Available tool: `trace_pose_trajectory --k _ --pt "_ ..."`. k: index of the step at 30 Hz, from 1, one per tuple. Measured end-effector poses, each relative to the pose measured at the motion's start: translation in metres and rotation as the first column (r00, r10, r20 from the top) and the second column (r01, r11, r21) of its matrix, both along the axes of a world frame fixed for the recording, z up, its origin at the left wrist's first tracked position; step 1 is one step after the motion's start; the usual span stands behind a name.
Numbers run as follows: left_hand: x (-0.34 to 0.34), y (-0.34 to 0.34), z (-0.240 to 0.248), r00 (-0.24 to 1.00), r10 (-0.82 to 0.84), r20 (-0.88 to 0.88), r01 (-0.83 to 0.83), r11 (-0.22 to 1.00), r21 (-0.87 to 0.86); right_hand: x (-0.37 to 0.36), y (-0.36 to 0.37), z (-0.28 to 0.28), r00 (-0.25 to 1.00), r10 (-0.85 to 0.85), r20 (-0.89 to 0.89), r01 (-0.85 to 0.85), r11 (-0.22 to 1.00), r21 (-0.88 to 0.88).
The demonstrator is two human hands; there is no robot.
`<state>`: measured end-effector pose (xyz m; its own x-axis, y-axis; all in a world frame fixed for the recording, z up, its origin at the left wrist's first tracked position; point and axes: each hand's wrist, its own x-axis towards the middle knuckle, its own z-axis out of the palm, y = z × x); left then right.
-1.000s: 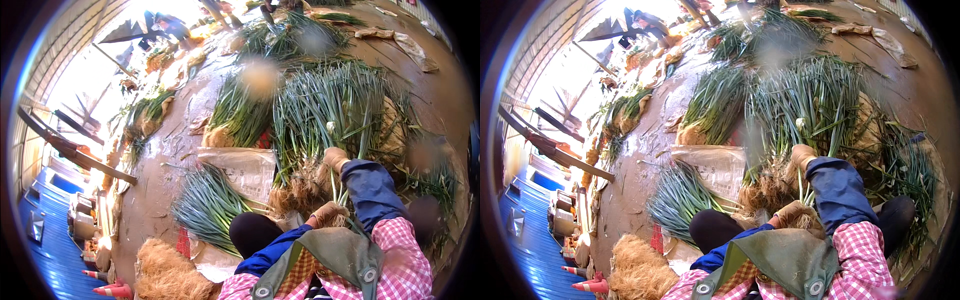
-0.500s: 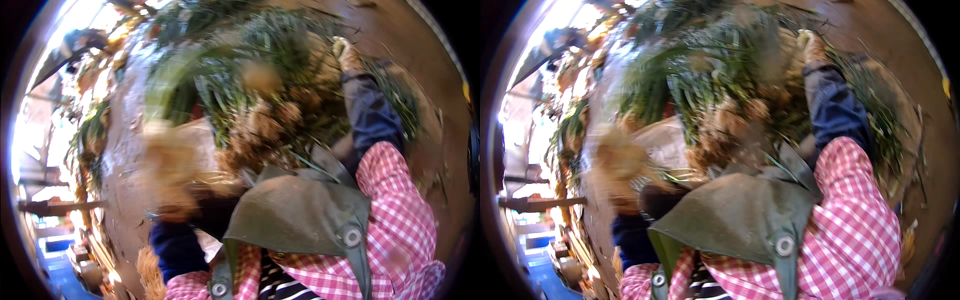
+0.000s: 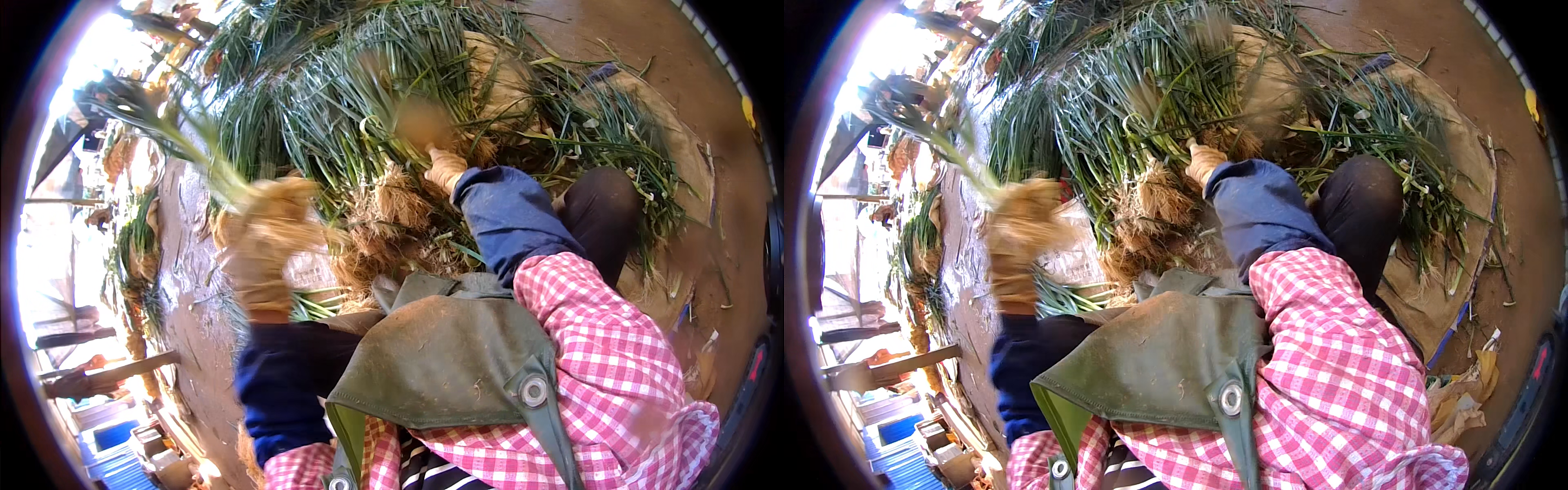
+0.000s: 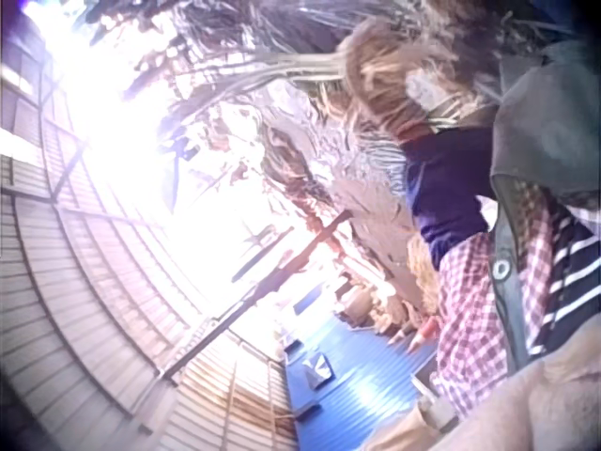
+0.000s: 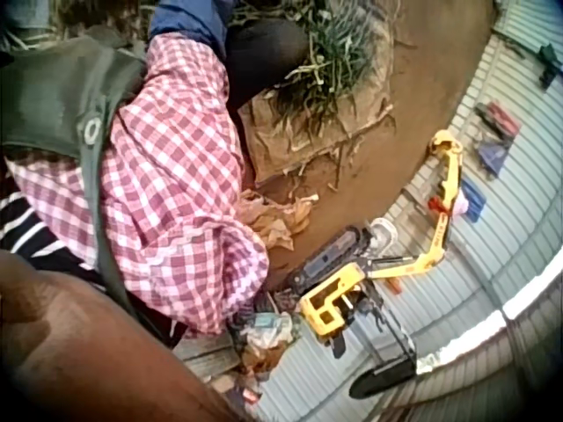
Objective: The person cleans green onions by hand, peeling away outer layers and snapping off roots from a large pile on the floor while seated.
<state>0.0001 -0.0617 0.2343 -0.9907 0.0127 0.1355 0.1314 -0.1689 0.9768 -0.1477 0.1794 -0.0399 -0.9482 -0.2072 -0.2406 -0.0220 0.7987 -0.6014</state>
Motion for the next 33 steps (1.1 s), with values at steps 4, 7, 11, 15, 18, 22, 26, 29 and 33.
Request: trace_pose_trajectory --k 4,7,11,15,18,22,26,29,33 --pt "0.009 0.038 -0.123 0.773 0.071 0.631 -0.379 0.849 0.369 -0.018 -0.002 0.010 0.936 0.103 0.337 -0.097 0.995 -0.035" --pt "0.025 0.046 -0.172 0.697 0.054 0.715 -0.456 0.803 0.384 -0.032 0.006 0.031 0.863 0.247 0.440 0.161 0.691 -0.705" --pt "0.002 0.085 -0.188 0.721 -0.034 0.692 -0.387 0.809 0.443 -0.065 0.049 0.052 0.759 0.488 0.431 0.111 0.556 -0.824" --pt "0.000 0.074 -0.205 0.812 -0.037 0.583 -0.377 0.728 0.572 0.015 -0.005 0.098 0.735 0.548 0.398 0.086 0.507 -0.857" --pt "-0.001 0.080 -0.218 0.752 -0.094 0.653 -0.453 0.646 0.615 0.051 -0.013 0.086 0.789 0.519 0.328 -0.095 0.631 -0.770" --pt "0.003 0.075 -0.221 0.702 -0.099 0.706 -0.475 0.674 0.566 0.067 -0.019 0.078 0.742 0.543 0.392 -0.053 0.631 -0.774" --pt "-0.006 0.086 -0.204 0.738 -0.035 0.674 -0.468 0.693 0.548 0.055 -0.008 0.046 0.807 0.350 0.475 0.144 0.663 -0.734" --pt "-0.003 0.084 -0.191 0.760 0.011 0.650 -0.475 0.691 0.544 0.037 0.006 0.045 0.970 0.104 0.218 -0.070 0.985 -0.158" --pt "0.001 0.081 -0.182 0.798 0.031 0.603 -0.435 0.721 0.540 0.020 0.034 0.038 1.000 0.014 -0.014 -0.011 0.978 0.206"
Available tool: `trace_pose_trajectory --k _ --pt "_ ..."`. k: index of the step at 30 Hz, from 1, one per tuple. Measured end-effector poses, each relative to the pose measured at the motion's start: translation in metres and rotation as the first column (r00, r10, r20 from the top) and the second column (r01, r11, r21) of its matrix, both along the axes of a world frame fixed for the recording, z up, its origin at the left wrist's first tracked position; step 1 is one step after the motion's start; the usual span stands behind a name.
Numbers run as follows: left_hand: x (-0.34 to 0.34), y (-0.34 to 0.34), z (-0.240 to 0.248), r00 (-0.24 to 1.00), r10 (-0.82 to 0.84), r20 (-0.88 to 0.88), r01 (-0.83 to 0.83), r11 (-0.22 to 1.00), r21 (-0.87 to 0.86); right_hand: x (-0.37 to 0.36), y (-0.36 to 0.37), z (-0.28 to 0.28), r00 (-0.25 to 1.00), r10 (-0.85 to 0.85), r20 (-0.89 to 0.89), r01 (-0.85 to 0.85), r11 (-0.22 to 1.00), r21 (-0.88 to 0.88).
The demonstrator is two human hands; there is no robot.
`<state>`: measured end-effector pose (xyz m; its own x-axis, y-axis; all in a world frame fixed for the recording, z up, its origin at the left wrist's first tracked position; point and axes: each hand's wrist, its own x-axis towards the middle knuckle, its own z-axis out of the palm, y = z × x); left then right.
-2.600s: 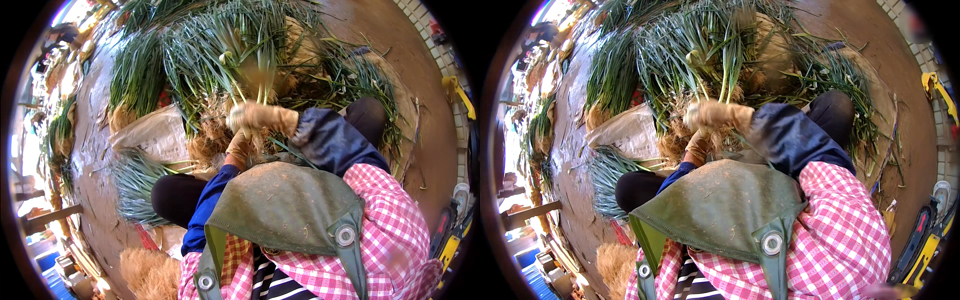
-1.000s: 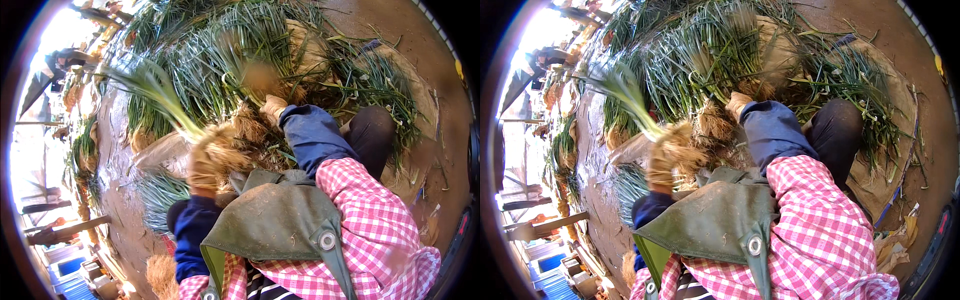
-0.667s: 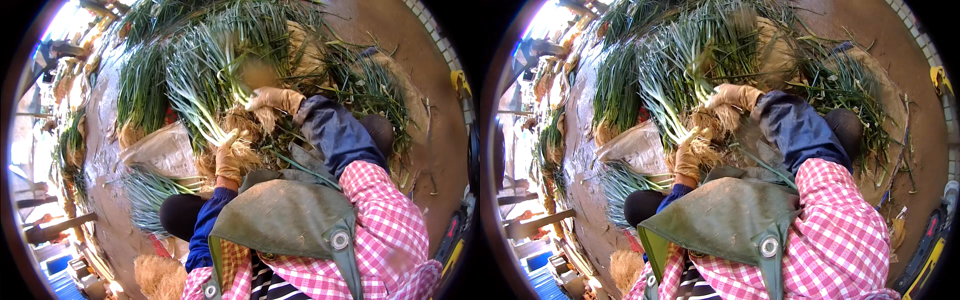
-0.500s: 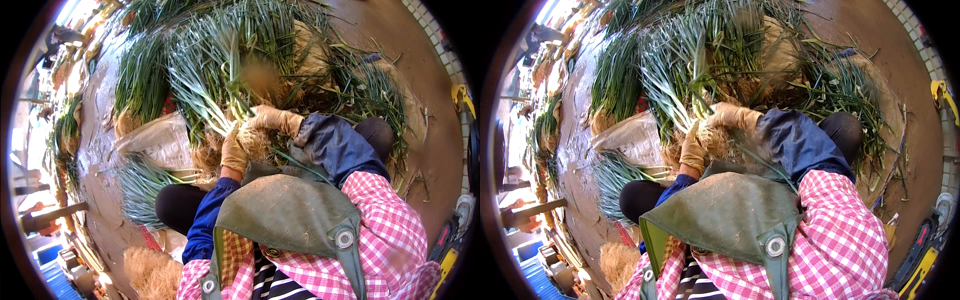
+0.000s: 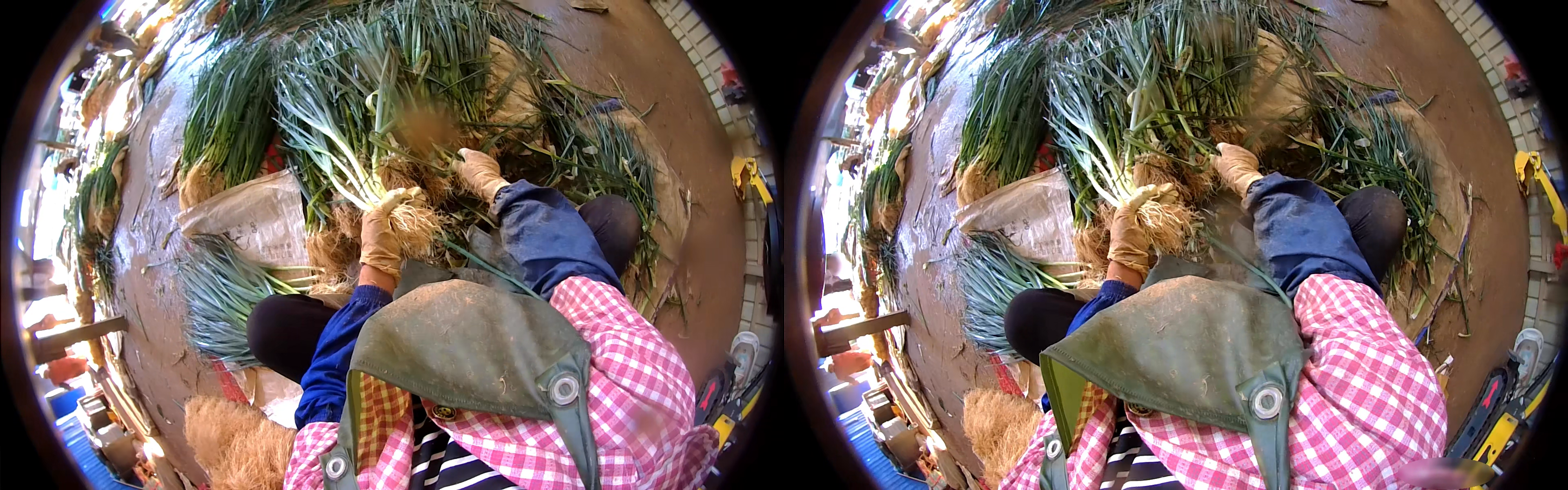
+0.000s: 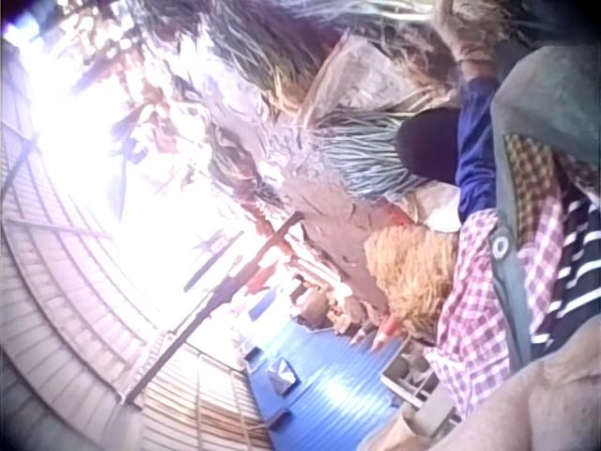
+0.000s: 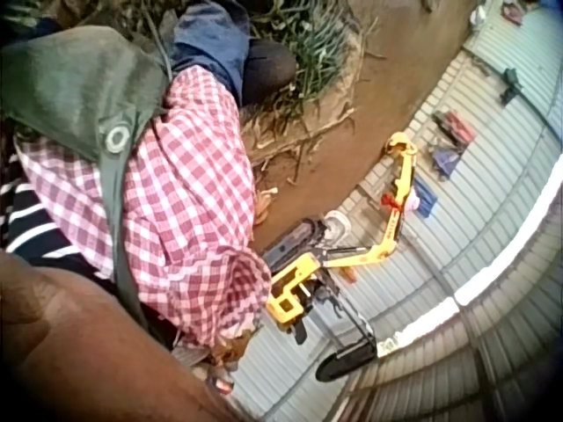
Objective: The person cleans green onions by hand, peeling away outer layers and snapping off roots from a large pile on the floor while seated.
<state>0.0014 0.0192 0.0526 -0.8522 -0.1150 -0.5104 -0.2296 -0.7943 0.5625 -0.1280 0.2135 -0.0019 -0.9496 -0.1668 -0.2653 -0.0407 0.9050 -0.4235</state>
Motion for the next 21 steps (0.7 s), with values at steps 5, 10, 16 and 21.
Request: trace_pose_trajectory --k 5,10,16,21 --pt "-0.002 0.009 -0.008 0.997 -0.070 0.014 0.071 0.990 -0.122 -0.033 -0.033 0.005 0.950 -0.131 -0.282 0.017 0.928 -0.371" --pt "0.004 -0.001 -0.034 0.999 0.030 -0.014 -0.032 0.971 -0.236 -0.030 -0.107 0.038 0.881 0.030 0.473 0.361 0.603 -0.711" --pt "0.004 0.001 -0.036 1.000 0.023 0.010 -0.017 0.915 -0.402 -0.015 -0.113 0.029 0.887 0.059 0.458 0.274 0.732 -0.624" --pt "0.001 0.004 -0.031 0.995 -0.014 0.101 0.061 0.872 -0.486 0.001 -0.099 0.045 0.966 0.219 -0.140 -0.260 0.791 -0.554"
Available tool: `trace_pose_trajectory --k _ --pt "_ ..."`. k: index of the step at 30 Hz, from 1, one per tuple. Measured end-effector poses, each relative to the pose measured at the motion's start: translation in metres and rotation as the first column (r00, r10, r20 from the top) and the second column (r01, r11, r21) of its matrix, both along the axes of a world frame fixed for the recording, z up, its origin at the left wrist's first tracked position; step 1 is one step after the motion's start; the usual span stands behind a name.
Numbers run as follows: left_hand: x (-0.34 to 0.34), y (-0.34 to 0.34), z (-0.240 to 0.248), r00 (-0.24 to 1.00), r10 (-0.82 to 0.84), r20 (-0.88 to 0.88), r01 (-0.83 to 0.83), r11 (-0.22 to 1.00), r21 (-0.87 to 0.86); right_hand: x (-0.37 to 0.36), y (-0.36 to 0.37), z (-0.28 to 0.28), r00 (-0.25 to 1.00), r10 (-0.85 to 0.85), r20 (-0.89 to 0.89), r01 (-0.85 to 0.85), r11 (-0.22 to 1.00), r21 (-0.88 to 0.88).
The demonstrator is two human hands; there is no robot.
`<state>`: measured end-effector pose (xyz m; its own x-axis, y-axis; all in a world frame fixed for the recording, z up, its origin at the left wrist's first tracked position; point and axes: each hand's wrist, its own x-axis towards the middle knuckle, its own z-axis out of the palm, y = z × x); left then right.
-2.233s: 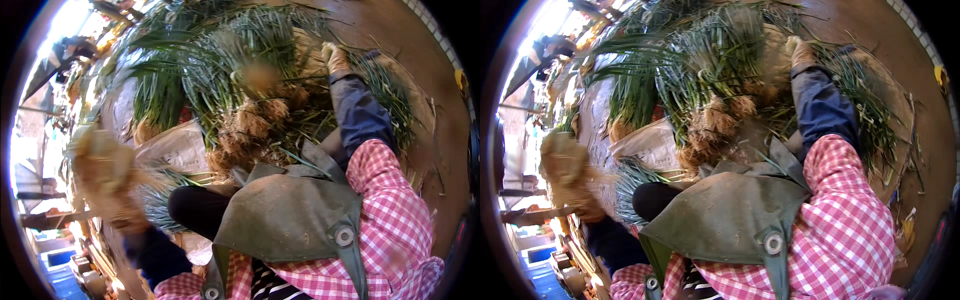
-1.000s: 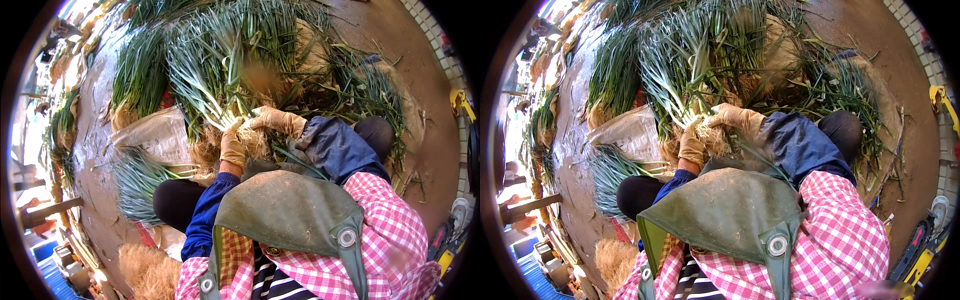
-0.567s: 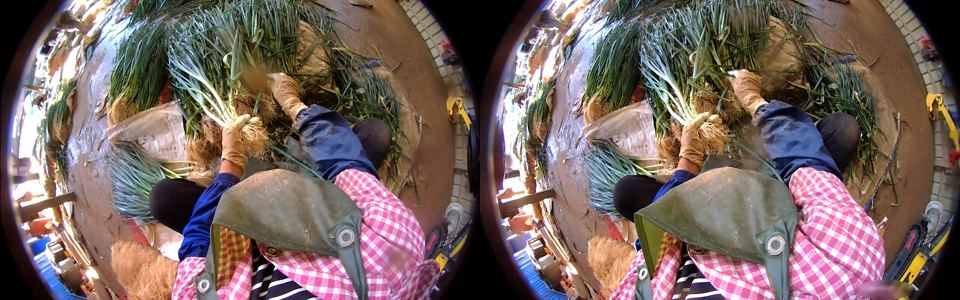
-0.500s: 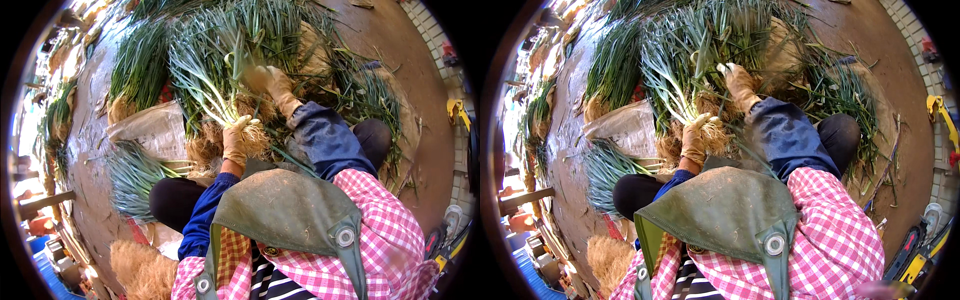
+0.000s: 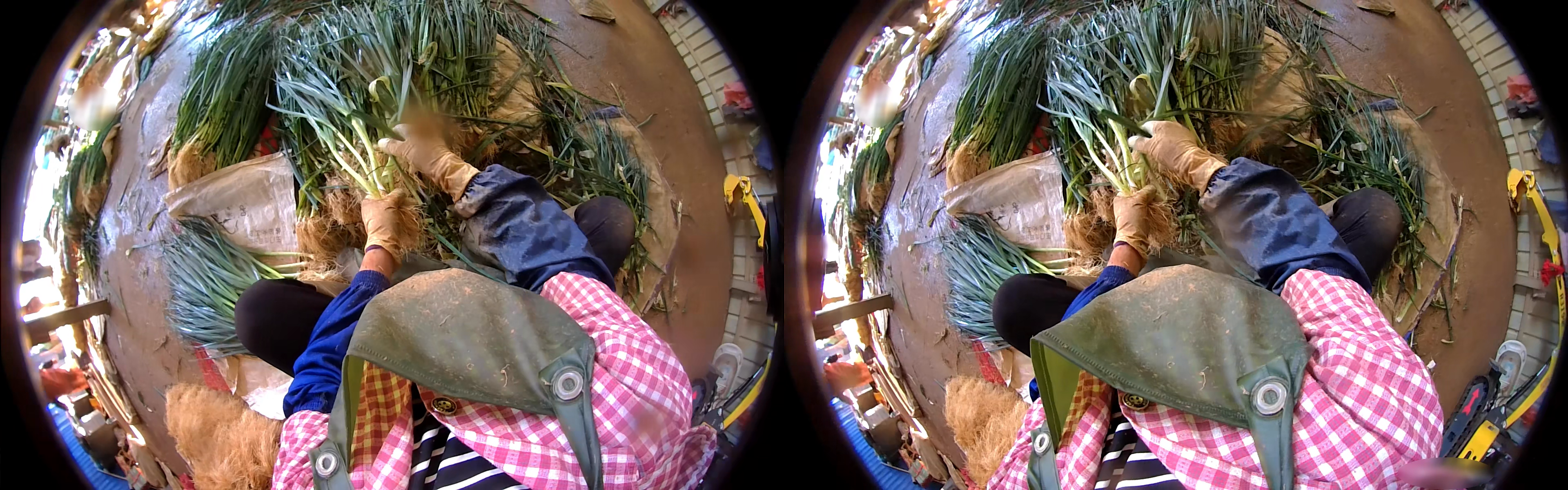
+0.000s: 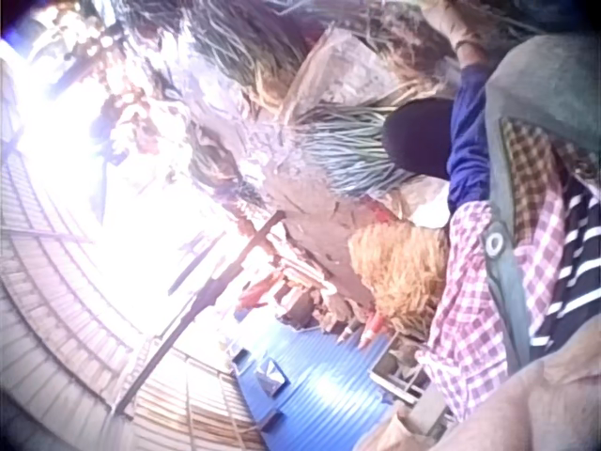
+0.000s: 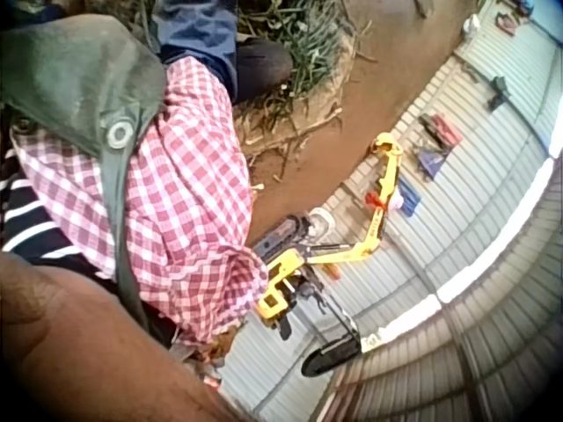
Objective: The person cleans green onions by hand, peeling away outer layers and snapping off roots from a large pile on the floor while seated.
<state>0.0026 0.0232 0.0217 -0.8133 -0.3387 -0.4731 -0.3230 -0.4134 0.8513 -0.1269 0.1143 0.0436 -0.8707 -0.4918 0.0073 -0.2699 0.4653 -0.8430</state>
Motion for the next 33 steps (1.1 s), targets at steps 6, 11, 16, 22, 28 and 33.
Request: trace_pose_trajectory --k 6,11,16,22,28,33 --pt "-0.011 0.007 -0.005 0.993 0.042 -0.107 -0.033 0.996 0.086 0.045 0.025 0.057 0.801 0.256 0.541 0.125 0.813 -0.568" --pt "0.007 -0.033 -0.018 0.984 0.136 -0.118 -0.123 0.986 0.115 0.048 0.017 0.075 0.783 0.478 0.398 -0.021 0.659 -0.751" --pt "-0.018 -0.012 -0.024 0.928 0.358 0.106 -0.372 0.864 0.339 0.038 0.032 0.096 0.801 0.081 0.593 0.187 0.908 -0.376" --pt "-0.010 0.005 -0.003 0.988 -0.044 0.148 0.122 0.809 -0.575 0.049 0.016 0.011 0.672 0.108 0.732 0.011 0.988 -0.155" --pt "-0.008 0.006 -0.008 0.975 -0.083 0.207 0.201 0.728 -0.656 0.040 0.018 -0.028 0.526 0.240 0.816 0.120 0.928 -0.351" --pt "-0.012 0.008 -0.005 0.989 -0.110 0.095 0.144 0.822 -0.551 0.053 0.011 0.002 0.623 0.203 0.755 0.165 0.910 -0.381"
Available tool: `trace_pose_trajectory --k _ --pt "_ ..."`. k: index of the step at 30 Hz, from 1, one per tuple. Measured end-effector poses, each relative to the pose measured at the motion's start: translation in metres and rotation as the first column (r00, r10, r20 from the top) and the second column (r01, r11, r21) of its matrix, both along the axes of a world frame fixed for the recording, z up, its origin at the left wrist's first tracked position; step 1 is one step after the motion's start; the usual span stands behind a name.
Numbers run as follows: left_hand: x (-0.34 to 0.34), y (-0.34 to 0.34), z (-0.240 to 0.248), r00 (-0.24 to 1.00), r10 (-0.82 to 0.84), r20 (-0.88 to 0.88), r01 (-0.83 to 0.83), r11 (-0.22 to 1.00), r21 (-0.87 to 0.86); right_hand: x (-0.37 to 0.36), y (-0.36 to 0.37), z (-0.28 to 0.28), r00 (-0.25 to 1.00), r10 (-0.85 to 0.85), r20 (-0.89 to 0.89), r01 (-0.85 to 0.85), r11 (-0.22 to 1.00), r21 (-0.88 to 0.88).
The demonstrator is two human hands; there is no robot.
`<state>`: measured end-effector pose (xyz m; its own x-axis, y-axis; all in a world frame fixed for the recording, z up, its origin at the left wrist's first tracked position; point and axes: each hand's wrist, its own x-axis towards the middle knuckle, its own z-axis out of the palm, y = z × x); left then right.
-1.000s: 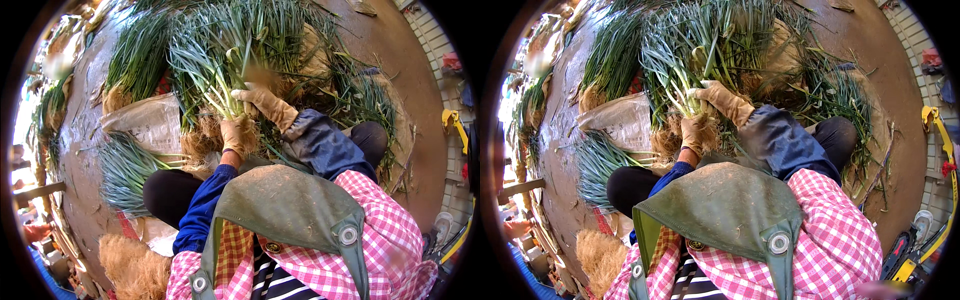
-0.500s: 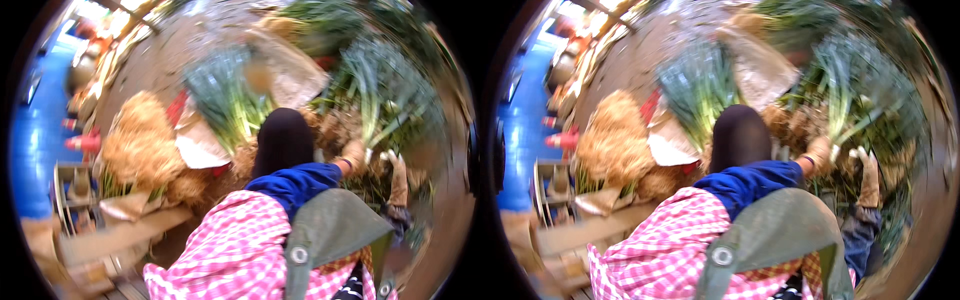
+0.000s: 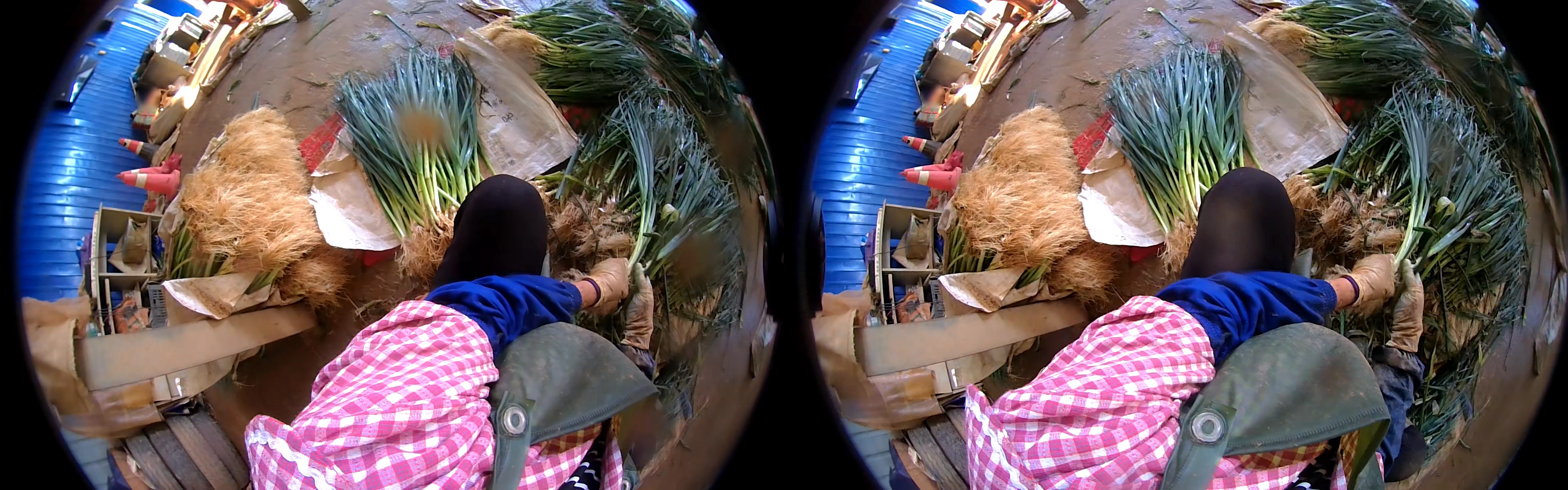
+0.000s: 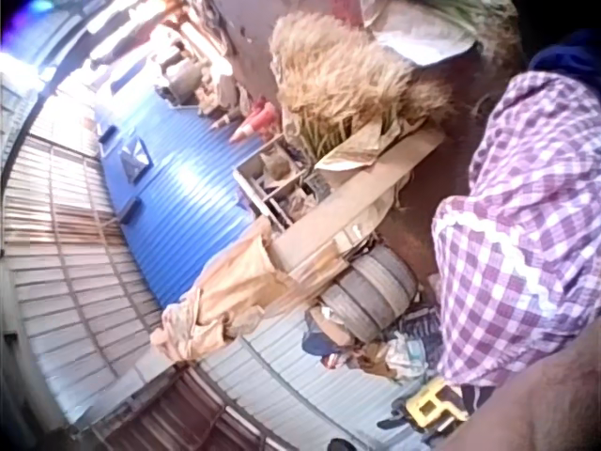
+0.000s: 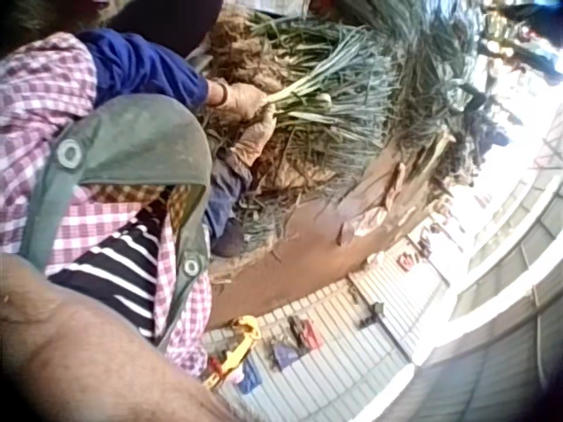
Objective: The person cleans green onions by hand, peeling away outer layers and snapping off roots from a large pile on the floor while seated.
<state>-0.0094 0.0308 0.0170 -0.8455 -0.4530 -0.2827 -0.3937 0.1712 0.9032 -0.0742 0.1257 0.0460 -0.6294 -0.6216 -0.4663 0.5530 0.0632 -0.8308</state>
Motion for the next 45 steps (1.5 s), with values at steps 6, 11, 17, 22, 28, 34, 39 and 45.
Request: trace_pose_trajectory --k 6,11,17,22,28,34,39,45 --pt "0.006 -0.006 -0.026 0.974 0.138 -0.177 0.020 0.730 0.683 -0.009 0.004 -0.006 0.971 -0.236 0.027 0.237 0.970 -0.049" --pt "-0.002 -0.007 -0.017 0.999 0.022 -0.037 -0.016 0.988 0.153 -0.023 0.026 -0.038 0.790 0.103 -0.604 0.245 0.850 0.466" --pt "0.010 -0.025 -0.018 0.956 0.234 -0.179 -0.023 0.664 0.747 0.026 -0.003 0.013 0.314 0.425 -0.849 0.167 0.855 0.491" --pt "0.017 -0.028 -0.023 0.959 0.226 -0.173 -0.064 0.764 0.642 0.058 0.040 0.084 0.394 0.401 -0.827 -0.215 0.915 0.342" --pt "0.020 -0.007 0.024 0.976 0.203 -0.075 -0.104 0.741 0.663 -0.038 0.183 0.077 0.233 0.799 0.554 -0.026 -0.564 0.825" --pt "0.022 -0.016 0.018 0.988 0.125 -0.089 -0.053 0.825 0.562 -0.014 0.076 0.052 0.923 0.353 -0.151 -0.179 0.744 0.644" --pt "0.017 -0.015 -0.006 0.981 0.091 -0.169 0.029 0.801 0.598 0.003 0.014 0.011 0.758 0.577 -0.304 -0.260 0.695 0.670" --pt "0.022 -0.021 -0.010 0.952 0.280 -0.125 -0.115 0.706 0.699 -0.002 0.006 0.049 0.704 0.580 -0.410 -0.459 0.812 0.362"
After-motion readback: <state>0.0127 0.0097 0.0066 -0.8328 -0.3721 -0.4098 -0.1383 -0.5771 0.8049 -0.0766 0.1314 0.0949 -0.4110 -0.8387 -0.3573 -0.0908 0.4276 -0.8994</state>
